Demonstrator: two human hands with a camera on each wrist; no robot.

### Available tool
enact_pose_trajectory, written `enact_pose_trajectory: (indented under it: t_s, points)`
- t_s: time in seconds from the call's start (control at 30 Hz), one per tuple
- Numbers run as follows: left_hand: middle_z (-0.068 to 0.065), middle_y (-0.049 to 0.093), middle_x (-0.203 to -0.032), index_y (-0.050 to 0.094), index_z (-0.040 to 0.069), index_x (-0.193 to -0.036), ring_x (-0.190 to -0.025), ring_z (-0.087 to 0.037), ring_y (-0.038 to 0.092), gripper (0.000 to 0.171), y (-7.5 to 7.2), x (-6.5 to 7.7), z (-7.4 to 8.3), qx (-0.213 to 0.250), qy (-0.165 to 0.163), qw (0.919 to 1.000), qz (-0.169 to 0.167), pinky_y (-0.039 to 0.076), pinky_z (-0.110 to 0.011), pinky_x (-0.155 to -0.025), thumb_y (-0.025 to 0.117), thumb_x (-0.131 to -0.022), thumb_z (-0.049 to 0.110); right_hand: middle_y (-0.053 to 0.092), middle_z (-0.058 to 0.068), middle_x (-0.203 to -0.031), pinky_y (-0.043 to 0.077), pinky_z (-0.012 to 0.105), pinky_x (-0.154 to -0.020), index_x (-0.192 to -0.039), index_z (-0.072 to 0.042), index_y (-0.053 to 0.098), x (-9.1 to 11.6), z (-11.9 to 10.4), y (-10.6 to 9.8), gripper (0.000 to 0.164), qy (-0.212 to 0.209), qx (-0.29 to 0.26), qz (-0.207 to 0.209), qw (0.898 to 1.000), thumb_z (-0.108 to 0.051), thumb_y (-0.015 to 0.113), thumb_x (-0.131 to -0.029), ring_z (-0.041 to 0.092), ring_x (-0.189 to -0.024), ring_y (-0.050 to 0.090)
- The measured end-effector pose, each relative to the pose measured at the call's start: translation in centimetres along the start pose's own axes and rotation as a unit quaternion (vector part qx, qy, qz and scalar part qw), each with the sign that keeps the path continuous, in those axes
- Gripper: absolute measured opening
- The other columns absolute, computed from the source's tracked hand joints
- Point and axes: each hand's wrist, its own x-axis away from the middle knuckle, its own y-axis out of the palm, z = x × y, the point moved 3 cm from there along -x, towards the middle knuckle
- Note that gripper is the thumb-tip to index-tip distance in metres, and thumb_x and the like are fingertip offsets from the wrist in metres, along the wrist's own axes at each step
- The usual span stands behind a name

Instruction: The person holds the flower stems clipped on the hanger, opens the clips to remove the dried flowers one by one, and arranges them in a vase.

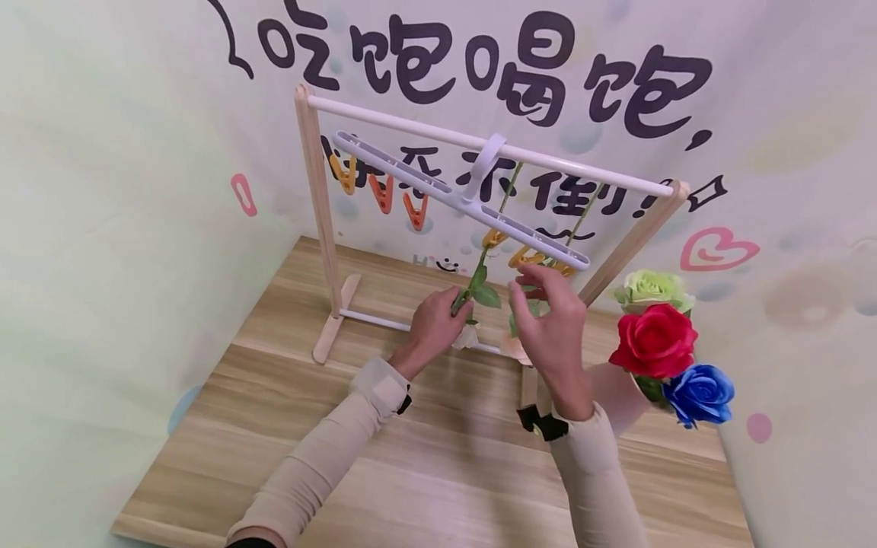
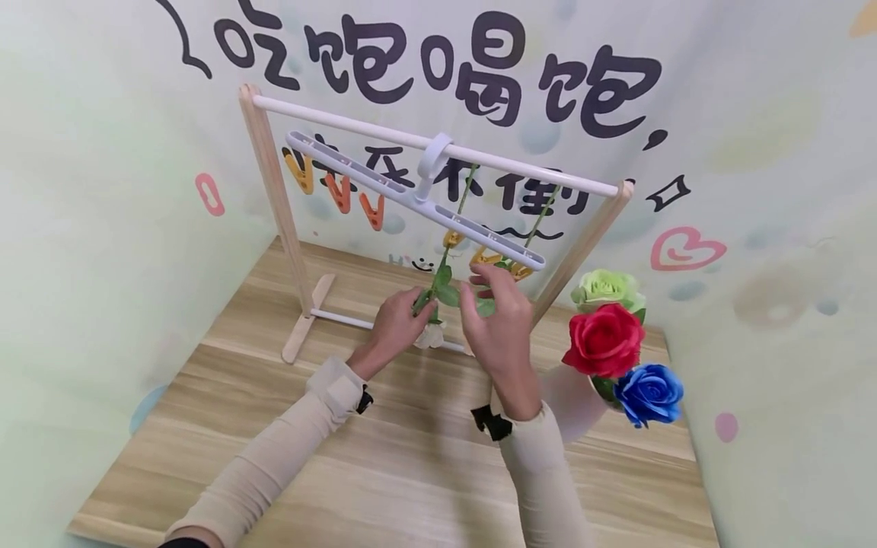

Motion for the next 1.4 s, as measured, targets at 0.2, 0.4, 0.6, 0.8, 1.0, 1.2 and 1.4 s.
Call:
enact_pose_trajectory:
  t_s: [0.2, 0.4, 0.6, 0.8, 1.0, 1.2, 1.4]
  points:
    - [0.001, 0.047, -0.061, 0.056, 0.015, -0.083, -0.053, -0.013, 0.046, 0.020, 0.0, 0.1, 0.0, -0.006, -0.003, 1.0000, -0.006, 0.034, -0.027, -0.050, 0.058, -0.100, 0.024, 0.071, 0.017, -0.109, 0.059, 0.038, -0.078, -0.114, 0.003, 0.067, -0.6, 1.1, 2.6, 0.027, 0.068, -0.009, -0.029, 0.997, -0.009, 0.070, -0.090, 0.028, -0.096, 0.072]
    - [0.000, 0.049, -0.063, 0.056, 0.016, -0.082, -0.057, -0.015, 0.048, 0.021, 0.1, 0.1, 0.0, -0.009, -0.009, 0.9999, -0.009, 0.035, -0.029, -0.053, 0.057, -0.100, 0.026, 0.069, 0.019, -0.117, 0.058, 0.040, -0.082, -0.118, 0.004, 0.065, -0.8, 1.9, 4.0, 0.033, 0.123, 0.003, -0.027, 0.992, -0.014, 0.071, -0.091, 0.030, -0.103, 0.070]
    - [-0.001, 0.049, -0.064, 0.056, 0.015, -0.081, -0.059, -0.017, 0.048, 0.022, 0.2, 0.1, -0.1, -0.020, -0.010, 0.9997, -0.006, 0.036, -0.030, -0.055, 0.057, -0.100, 0.026, 0.064, 0.023, -0.127, 0.055, 0.040, -0.091, -0.126, 0.005, 0.059, -0.8, 2.8, 4.9, 0.042, 0.184, -0.003, -0.030, 0.983, -0.018, 0.070, -0.092, 0.032, -0.116, 0.065]
    - [-0.001, 0.050, -0.065, 0.058, 0.014, -0.083, -0.060, -0.017, 0.049, 0.021, 0.3, 0.0, -0.1, -0.020, -0.010, 0.9997, -0.009, 0.037, -0.030, -0.056, 0.057, -0.100, 0.026, 0.053, 0.020, -0.142, 0.049, 0.037, -0.100, -0.137, 0.002, 0.051, -0.9, 3.3, 5.8, 0.053, 0.236, -0.045, -0.031, 0.970, -0.021, 0.069, -0.093, 0.030, -0.129, 0.056]
    - [-0.001, 0.053, -0.067, 0.062, 0.013, -0.087, -0.063, -0.017, 0.051, 0.019, 0.3, -0.1, -0.1, -0.025, -0.006, 0.9996, -0.008, 0.039, -0.032, -0.058, 0.058, -0.100, 0.026, 0.052, 0.019, -0.144, 0.049, 0.038, -0.101, -0.139, -0.002, 0.050, -1.1, 3.9, 6.5, 0.054, 0.253, -0.101, 0.019, 0.962, -0.020, 0.070, -0.092, 0.029, -0.131, 0.054]
    - [-0.001, 0.055, -0.070, 0.062, 0.013, -0.088, -0.064, -0.018, 0.052, 0.019, 0.2, 0.0, -0.2, -0.026, -0.007, 0.9996, -0.006, 0.040, -0.033, -0.059, 0.058, -0.100, 0.027, 0.057, 0.015, -0.140, 0.050, 0.031, -0.099, -0.136, -0.007, 0.057, -1.3, 4.1, 7.4, 0.047, 0.231, -0.135, 0.077, 0.960, -0.023, 0.069, -0.093, 0.023, -0.128, 0.056]
    - [-0.001, 0.056, -0.070, 0.063, 0.012, -0.088, -0.066, -0.018, 0.053, 0.018, 0.1, 0.0, -0.1, -0.020, -0.006, 0.9998, -0.007, 0.041, -0.033, -0.060, 0.059, -0.099, 0.025, 0.060, 0.011, -0.137, 0.049, 0.035, -0.100, -0.130, -0.007, 0.063, -1.5, 4.2, 8.2, 0.039, 0.213, -0.168, 0.118, 0.955, -0.021, 0.069, -0.094, 0.020, -0.128, 0.057]
